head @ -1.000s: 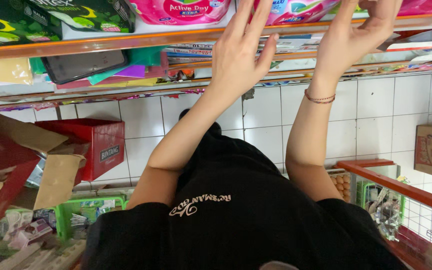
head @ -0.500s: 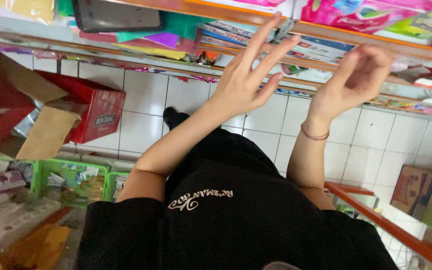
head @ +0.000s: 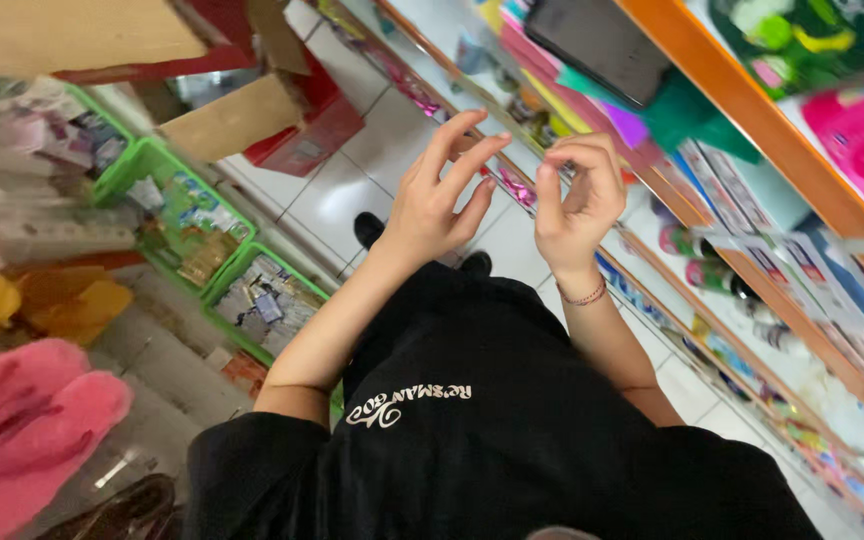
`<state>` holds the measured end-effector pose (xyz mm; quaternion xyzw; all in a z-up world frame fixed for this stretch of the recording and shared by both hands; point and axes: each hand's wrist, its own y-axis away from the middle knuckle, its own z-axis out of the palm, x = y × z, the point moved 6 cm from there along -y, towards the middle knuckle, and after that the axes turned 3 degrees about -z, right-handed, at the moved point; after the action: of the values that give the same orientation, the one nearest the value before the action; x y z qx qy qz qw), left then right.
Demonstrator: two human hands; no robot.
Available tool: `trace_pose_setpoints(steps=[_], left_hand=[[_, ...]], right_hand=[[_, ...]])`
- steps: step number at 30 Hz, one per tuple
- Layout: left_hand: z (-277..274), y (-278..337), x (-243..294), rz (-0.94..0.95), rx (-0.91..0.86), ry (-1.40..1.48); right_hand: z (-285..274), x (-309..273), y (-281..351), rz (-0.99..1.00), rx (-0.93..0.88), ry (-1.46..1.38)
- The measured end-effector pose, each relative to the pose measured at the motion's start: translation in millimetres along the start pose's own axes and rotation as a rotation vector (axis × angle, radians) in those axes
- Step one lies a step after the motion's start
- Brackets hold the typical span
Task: The person picks up packs of sanitary pads from a cardboard box and places them onto a retail shelf, using a cloth to wipe down some of the items and the inside of the box.
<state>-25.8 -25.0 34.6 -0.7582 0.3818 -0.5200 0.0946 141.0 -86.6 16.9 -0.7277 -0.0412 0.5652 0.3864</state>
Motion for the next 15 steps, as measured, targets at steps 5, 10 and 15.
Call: trace_pose_setpoints(steps=[5,10,15], left_hand=[[-105.0,12.0,-51.2,-0.141,0.106,-0.135],[-208.8,23.1,-108.4,-0.215,0.208,-0.315],[-291.2,36.2,-199.4,-0.4,0.338,-0.7]], right_hand=[[119.9,21.3,-26.3,0.071,-0.134,-0.118],[228.4,48.1,-38.5,0.107,-0.238,-0.18],[303.3,79.3,-49.2,0.213,-0.276,-0.27]])
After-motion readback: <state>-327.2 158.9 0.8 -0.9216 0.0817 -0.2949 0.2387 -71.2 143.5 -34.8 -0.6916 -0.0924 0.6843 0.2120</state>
